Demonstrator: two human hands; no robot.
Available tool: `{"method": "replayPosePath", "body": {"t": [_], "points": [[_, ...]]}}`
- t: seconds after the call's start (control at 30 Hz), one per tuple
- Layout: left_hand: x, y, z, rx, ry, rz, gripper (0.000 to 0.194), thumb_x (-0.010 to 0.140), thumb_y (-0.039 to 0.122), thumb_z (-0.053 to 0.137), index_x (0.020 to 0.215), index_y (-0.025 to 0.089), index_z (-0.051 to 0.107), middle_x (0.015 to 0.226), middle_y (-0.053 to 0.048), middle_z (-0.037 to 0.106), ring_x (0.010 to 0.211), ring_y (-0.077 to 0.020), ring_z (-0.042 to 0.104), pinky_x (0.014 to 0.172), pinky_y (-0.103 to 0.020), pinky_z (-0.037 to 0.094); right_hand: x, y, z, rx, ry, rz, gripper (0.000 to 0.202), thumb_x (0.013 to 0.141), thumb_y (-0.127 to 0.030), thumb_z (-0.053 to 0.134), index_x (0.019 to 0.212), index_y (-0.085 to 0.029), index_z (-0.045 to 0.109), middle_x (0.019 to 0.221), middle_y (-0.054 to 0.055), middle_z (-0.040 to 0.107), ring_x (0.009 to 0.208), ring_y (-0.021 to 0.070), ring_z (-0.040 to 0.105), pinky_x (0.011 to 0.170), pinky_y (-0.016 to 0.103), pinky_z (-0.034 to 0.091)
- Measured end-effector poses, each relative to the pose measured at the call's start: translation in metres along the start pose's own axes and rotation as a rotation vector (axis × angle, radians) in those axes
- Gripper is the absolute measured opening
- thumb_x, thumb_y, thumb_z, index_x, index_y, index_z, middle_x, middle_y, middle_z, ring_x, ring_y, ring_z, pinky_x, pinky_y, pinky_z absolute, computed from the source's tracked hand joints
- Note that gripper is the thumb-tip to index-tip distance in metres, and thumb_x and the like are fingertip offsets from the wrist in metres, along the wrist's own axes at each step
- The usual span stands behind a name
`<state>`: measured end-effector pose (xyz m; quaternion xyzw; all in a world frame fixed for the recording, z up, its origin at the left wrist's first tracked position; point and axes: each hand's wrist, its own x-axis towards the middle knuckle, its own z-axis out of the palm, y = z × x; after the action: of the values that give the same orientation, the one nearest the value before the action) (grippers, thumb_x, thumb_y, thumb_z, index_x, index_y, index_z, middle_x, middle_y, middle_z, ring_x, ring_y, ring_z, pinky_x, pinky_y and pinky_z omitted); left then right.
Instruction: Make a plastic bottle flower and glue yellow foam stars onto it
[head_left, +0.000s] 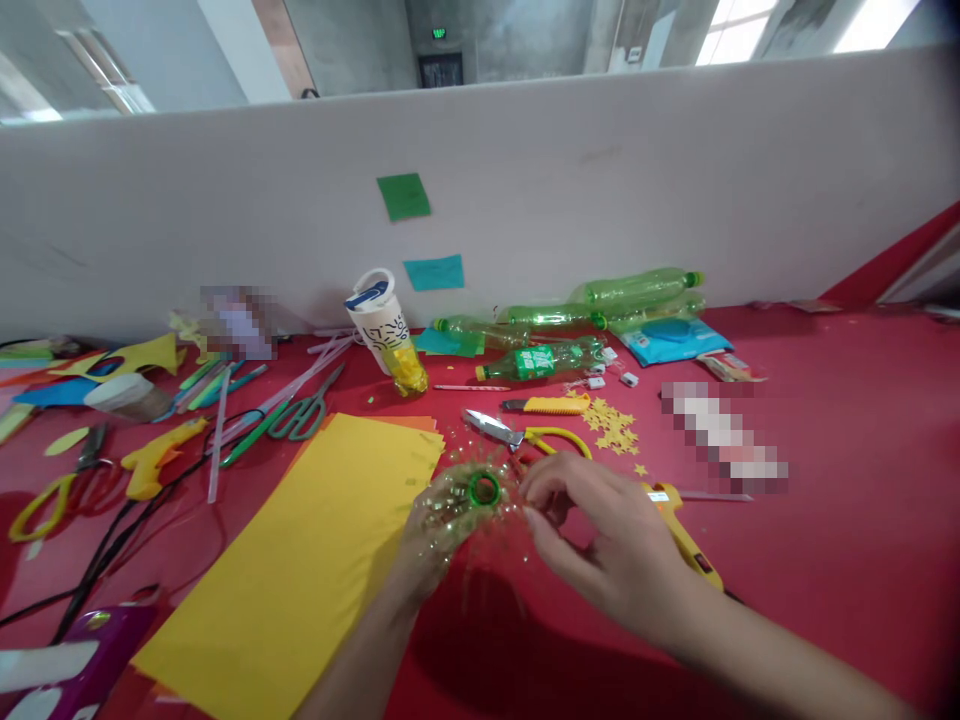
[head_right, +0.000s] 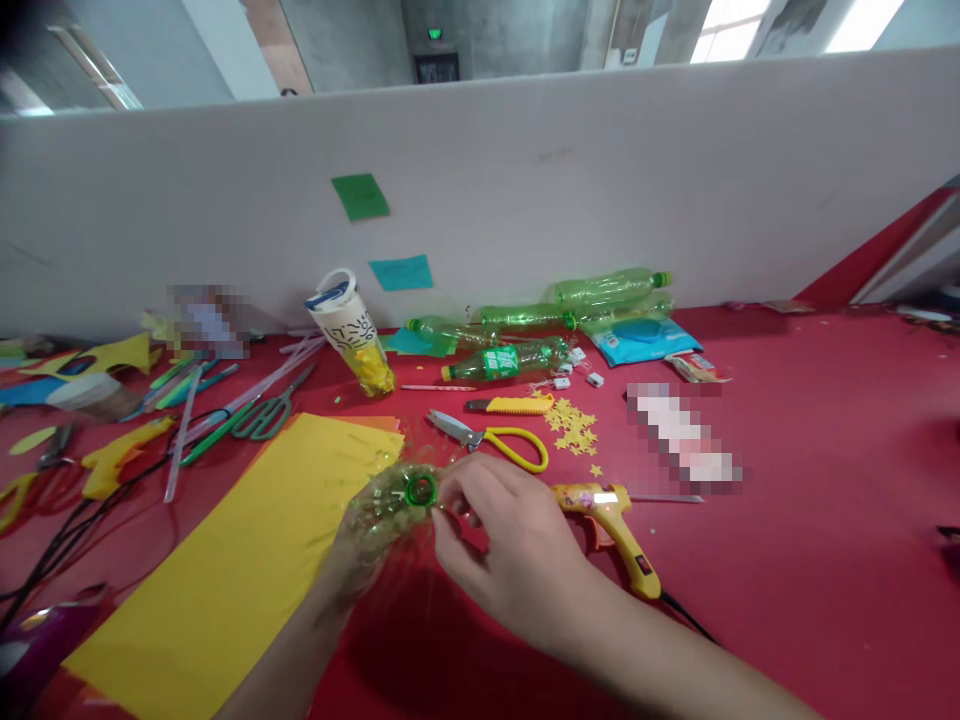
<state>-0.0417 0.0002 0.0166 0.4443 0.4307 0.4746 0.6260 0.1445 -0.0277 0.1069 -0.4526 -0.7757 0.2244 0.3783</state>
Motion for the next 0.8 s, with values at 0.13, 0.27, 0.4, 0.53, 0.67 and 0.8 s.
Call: {"method": "replayPosePath", "body": {"t": [0.13,0.27,0.4,0.53,0.67,0.8], "points": [[0.0007,0.0073,0.0027,0.058,0.008,0.007,0.033,0.064,0.019,0.074,0.095,0.030,0.069,0.098,-0.001,0.072,0.093,-0.0225,0.066,0.084,-0.033,0.049,0.0027,-0.0003,0.0006,-0.160,-0.027,-0.062,0.008,0.085,-0.014,0.047,0.082,-0.018,0.054,0.080,0.004,0.061,0.073,0.0158,0.055,0.063,0.028,0.042],[0.0008,0.0084,0.0006,0.077,0.025,0.022,0.034,0.064,0.022,0.074,0.097,0.027,0.068,0.101,-0.005,0.071,0.094,-0.0256,0.066,0.083,-0.036,0.050,0.0040,-0.0012,-0.0013,-0.206,-0.076,-0.065,0.009,0.087,-0.016,0.047,0.086,-0.016,0.056,0.083,0.006,0.060,0.077,0.0173,0.055,0.065,0.029,0.043],[0.0016,0.0055,-0.0029,0.061,0.028,0.026,0.035,0.063,0.020,0.074,0.097,0.025,0.068,0.102,-0.006,0.071,0.093,-0.0256,0.065,0.084,-0.037,0.050,0.0032,-0.0013,-0.0061,-0.199,-0.103,-0.057,0.009,0.088,-0.018,0.049,0.093,-0.017,0.056,0.088,0.006,0.061,0.079,0.0174,0.055,0.067,0.029,0.042],[0.0017,0.0056,-0.0023,0.033,0.030,0.043,0.035,0.063,0.019,0.074,0.097,0.026,0.068,0.101,-0.004,0.072,0.093,-0.0235,0.065,0.084,-0.035,0.050,0.0019,-0.0005,-0.0091,-0.206,-0.084,-0.084,0.008,0.087,-0.018,0.051,0.094,-0.018,0.055,0.089,0.005,0.061,0.081,0.0174,0.053,0.068,0.029,0.042],[0.0006,0.0062,-0.0013,0.053,0.004,0.045,0.033,0.066,0.019,0.072,0.099,0.026,0.068,0.105,-0.005,0.071,0.095,-0.0243,0.065,0.084,-0.035,0.050,0.0023,-0.0010,-0.0074,-0.214,-0.078,-0.091,0.007,0.088,-0.020,0.051,0.092,-0.018,0.056,0.088,0.005,0.060,0.080,0.0175,0.054,0.068,0.029,0.043],[0.0001,0.0051,-0.0023,0.080,-0.004,0.053,0.034,0.068,0.019,0.070,0.101,0.028,0.067,0.107,-0.005,0.070,0.098,-0.0251,0.065,0.085,-0.036,0.050,0.0041,-0.0018,-0.0064,-0.185,-0.086,-0.107,0.009,0.089,-0.018,0.049,0.091,-0.017,0.058,0.090,0.005,0.060,0.081,0.0169,0.055,0.069,0.029,0.044]]}}
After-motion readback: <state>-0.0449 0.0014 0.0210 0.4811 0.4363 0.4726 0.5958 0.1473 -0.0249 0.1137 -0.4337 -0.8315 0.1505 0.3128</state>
